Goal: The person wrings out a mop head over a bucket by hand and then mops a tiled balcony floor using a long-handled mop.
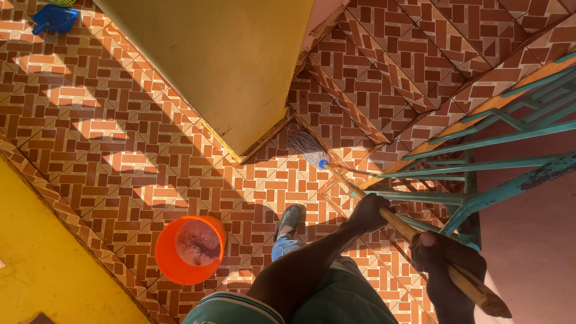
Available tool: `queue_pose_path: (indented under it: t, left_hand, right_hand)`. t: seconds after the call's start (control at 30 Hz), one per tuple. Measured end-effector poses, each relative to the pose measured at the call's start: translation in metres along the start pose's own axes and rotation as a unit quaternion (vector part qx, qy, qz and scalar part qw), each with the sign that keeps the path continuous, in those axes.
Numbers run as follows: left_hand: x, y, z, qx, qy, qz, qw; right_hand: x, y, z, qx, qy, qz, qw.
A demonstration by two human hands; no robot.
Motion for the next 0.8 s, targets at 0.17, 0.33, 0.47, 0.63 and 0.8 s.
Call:
queue_pose_path:
  t: [0.17, 0.33, 0.47, 0.63, 0.8]
  left_hand:
    - [-0.007, -0.005, 0.022, -0.156, 0.012, -0.014, 0.988]
    - [0.008, -0.007, -0.020, -0.184, -0.019, 0.001, 0.983]
    - [-0.001, -0.015, -0.068, -0.134, -0.109, -0.051, 0.984]
    - [-0.006, 0.000, -0.113, -0.012, -0.148, -0.037, 0.988]
    - [-0.007, 0.017, -0.097, -0.011, -0.063, -0.094, 0.994]
  right_hand:
    - [-0.035, -0.015, -0.034, 0.036, -0.139, -0.096, 0.985]
    - [-0.037, -0.019, -0.057, -0.043, -0.265, -0.182, 0.946]
    - [0.007, -0.019, -0.031, 0.003, -0.306, -0.189, 0.933]
    - [0.041, -0.010, -0.001, 0.105, -0.281, -0.104, 0.948]
    - [0.011, -0.029, -0.034, 0.077, -0.264, -0.105, 0.956]
Point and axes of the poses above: each hand's wrist, its own y-axis away from the middle knuckle, its own z-axis out of the palm, x = y × z, the point moved 8 cm from there along -y, towards the middle knuckle, and after that the axes turned 13 degrees about y, right-handed, at the moved point
